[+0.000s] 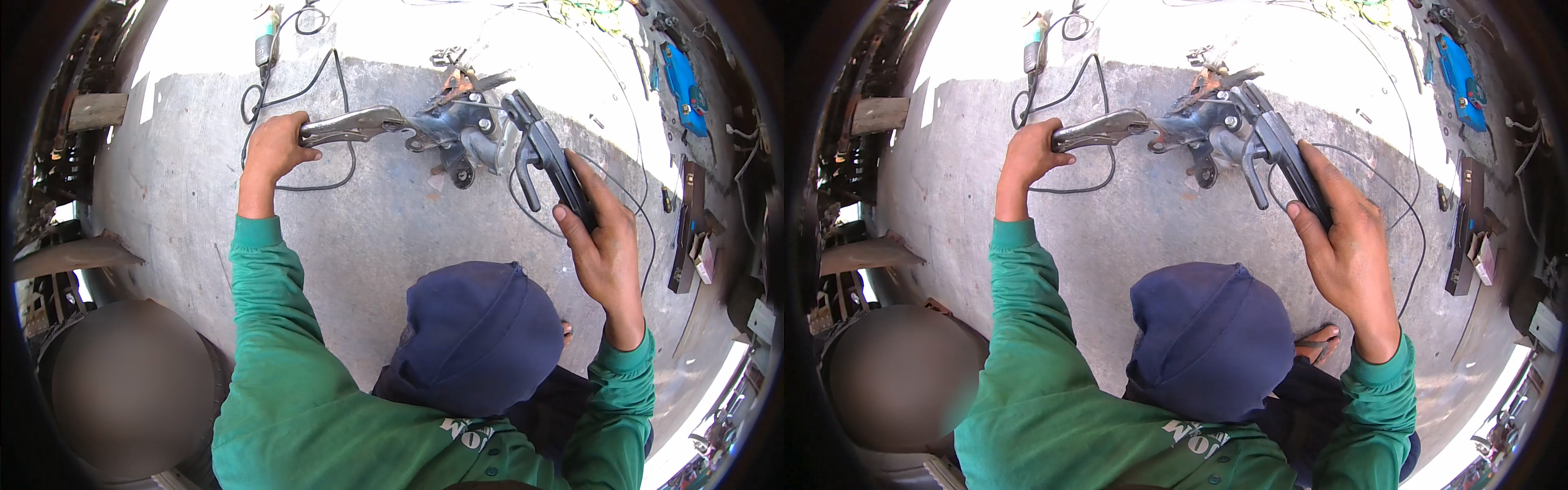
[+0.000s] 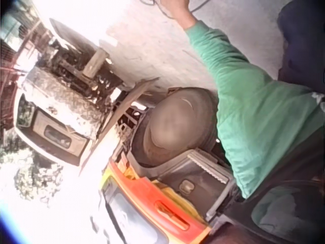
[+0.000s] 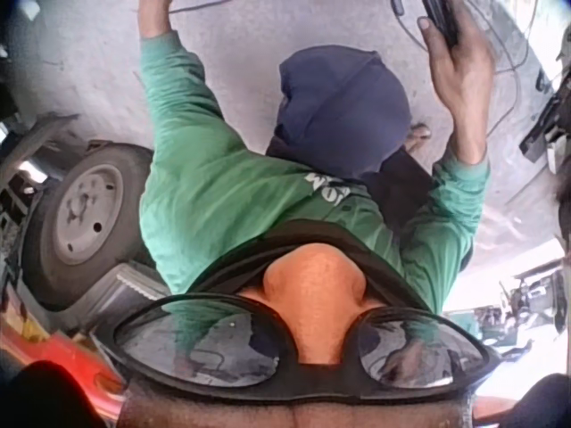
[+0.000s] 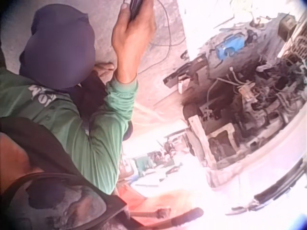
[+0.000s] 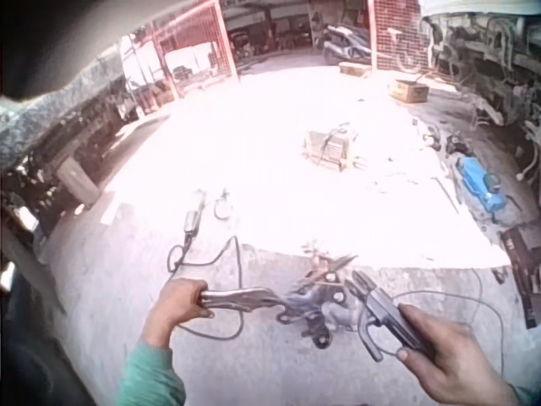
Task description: The person sits on the floor and uses a welding torch to join metal parts held by a clamp. They adjust the position of the parts and the torch multiple times to weld different sections, creating bright sparks. The person also uses a metal bar to tap the welded area.
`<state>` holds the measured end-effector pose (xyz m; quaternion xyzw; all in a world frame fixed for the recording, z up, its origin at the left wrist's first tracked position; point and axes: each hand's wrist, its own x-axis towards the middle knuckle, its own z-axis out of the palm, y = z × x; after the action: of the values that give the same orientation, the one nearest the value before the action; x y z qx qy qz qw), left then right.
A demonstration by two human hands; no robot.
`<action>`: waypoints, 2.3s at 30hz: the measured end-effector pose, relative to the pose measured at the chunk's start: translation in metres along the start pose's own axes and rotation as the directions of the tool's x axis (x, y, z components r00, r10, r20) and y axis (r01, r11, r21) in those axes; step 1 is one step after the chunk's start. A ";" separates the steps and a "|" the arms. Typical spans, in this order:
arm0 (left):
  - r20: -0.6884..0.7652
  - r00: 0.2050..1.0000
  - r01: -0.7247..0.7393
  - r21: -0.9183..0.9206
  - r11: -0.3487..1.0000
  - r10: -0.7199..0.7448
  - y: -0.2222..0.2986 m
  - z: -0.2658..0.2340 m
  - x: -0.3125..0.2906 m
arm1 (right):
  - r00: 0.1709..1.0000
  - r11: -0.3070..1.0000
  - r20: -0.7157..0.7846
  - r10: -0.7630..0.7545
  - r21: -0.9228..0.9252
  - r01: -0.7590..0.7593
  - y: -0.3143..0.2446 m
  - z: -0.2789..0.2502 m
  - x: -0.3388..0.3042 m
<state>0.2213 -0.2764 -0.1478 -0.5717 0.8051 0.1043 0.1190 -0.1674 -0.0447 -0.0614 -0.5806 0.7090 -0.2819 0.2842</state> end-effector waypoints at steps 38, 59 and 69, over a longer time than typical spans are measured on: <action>-0.246 0.969 -0.120 -0.337 0.934 0.035 -0.006 0.011 -0.012 | 0.998 0.998 0.034 -0.049 -0.027 0.050 0.023 0.032 0.015; -0.256 0.966 -0.137 -0.381 0.914 0.038 -0.012 0.017 -0.011 | 0.999 0.999 0.041 0.013 0.043 -0.015 0.026 0.032 0.017; -0.236 0.972 -0.105 -0.372 0.922 0.016 -0.012 0.020 -0.011 | 0.996 0.999 0.071 0.049 0.020 -0.051 0.022 0.032 0.020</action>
<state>0.2378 -0.2643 -0.1634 -0.5668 0.7950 0.1961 -0.0911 -0.1614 -0.0625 -0.1008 -0.5690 0.7097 -0.2621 0.3223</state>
